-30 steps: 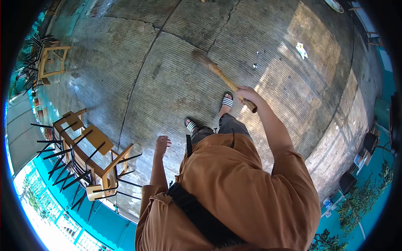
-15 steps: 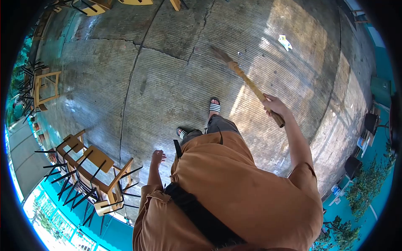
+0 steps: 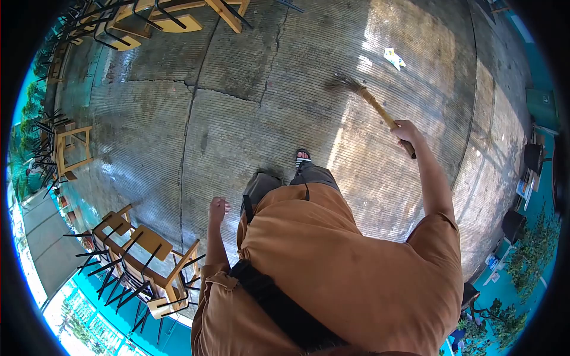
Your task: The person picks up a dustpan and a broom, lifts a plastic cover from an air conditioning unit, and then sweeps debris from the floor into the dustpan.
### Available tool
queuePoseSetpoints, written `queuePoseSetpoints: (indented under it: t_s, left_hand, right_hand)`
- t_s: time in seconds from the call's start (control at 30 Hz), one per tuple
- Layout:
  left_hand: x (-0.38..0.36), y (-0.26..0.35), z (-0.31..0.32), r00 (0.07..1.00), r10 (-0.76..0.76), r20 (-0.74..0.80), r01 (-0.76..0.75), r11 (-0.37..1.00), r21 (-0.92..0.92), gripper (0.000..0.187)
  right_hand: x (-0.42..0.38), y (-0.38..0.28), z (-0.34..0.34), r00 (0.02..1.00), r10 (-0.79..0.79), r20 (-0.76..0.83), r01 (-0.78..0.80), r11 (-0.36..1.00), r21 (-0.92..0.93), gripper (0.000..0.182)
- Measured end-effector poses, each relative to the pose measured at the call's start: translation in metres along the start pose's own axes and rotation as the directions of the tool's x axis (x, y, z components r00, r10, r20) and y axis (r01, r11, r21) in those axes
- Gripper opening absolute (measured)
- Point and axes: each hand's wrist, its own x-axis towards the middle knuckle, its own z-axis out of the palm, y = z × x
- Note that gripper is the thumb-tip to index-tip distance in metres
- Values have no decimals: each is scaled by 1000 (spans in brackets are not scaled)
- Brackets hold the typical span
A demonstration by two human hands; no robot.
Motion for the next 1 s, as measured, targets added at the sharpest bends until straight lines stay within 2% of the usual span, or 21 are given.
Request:
queuePoseSetpoints:
  t_s: [0.03,0.1,0.13,0.17,0.2,0.23,0.3,0.37,0.43,0.47,0.5,0.57,0.6,0.63,0.67,0.7,0.77,0.83,0.9,0.97,1.0]
  left_hand:
    - [0,-8,-2,1000,5,-1,-5,1000,2,26]
    - [-2,-26,-5,988,-153,9,154,986,-71,25]
    - [-3,-31,-4,988,-152,14,153,986,-70,25]
    - [-5,-33,-4,968,-247,35,249,967,-54,26]
    - [-6,-36,-4,939,-340,55,342,939,-33,26]
    - [-5,-39,-4,939,-339,64,341,940,-24,26]
    - [14,-43,0,896,-428,116,425,904,55,27]
    - [41,-33,4,896,-418,153,411,909,72,27]
    - [71,0,12,917,-371,146,367,928,55,26]
    - [90,16,17,933,-325,157,317,946,71,25]
    - [109,32,20,951,-265,162,255,964,75,25]
    - [141,72,30,972,-153,177,144,987,65,24]
    - [154,97,34,977,-101,189,91,994,59,24]
    - [167,117,39,979,-46,197,41,999,32,24]
    - [179,136,41,979,10,204,-12,1000,10,24]
    - [190,153,43,980,2,198,-4,1000,9,24]
    - [205,176,45,971,95,220,-96,995,-5,22]
    - [213,190,43,974,51,220,-54,999,7,23]
    - [228,193,40,974,18,226,-23,1000,18,25]
    - [241,182,36,965,-84,250,75,996,47,26]
    - [245,181,34,963,-76,257,66,997,47,26]
  right_hand:
    - [-9,-17,5,999,-7,-35,6,1000,-25,49]
    - [-21,-30,20,995,-63,-72,56,994,-88,50]
    - [-11,-17,32,991,-101,-87,94,992,-81,49]
    - [-29,-25,37,988,-95,-120,93,995,-19,42]
    - [-36,-25,41,993,-66,-101,70,997,34,46]
    - [-41,-23,43,996,-38,-82,45,995,87,50]
    - [-51,-18,42,997,-39,-67,46,993,111,51]
    - [-47,-14,34,998,-40,-54,47,990,133,52]
    - [-34,-2,21,999,10,35,-16,983,181,50]
    - [-31,-6,13,996,84,37,-90,971,223,51]
    - [-19,-3,12,996,84,38,-90,972,218,51]
    - [17,0,15,988,30,-153,-33,999,-20,51]
    - [20,-15,14,986,-15,-164,-3,993,-114,50]
    - [18,-32,14,988,-24,-156,4,992,-128,50]
    - [7,-57,14,984,-54,-169,25,986,-167,39]
    - [-4,-76,14,980,-81,-181,43,978,-203,30]
    - [-21,-107,13,983,-117,-142,82,969,-232,37]
    - [-42,-154,15,999,-31,21,31,999,-15,47]
    - [-47,-197,21,991,-65,119,64,998,13,54]
    - [-26,-223,45,974,-76,213,44,988,147,54]
    - [-9,-231,61,958,-128,255,88,983,162,54]
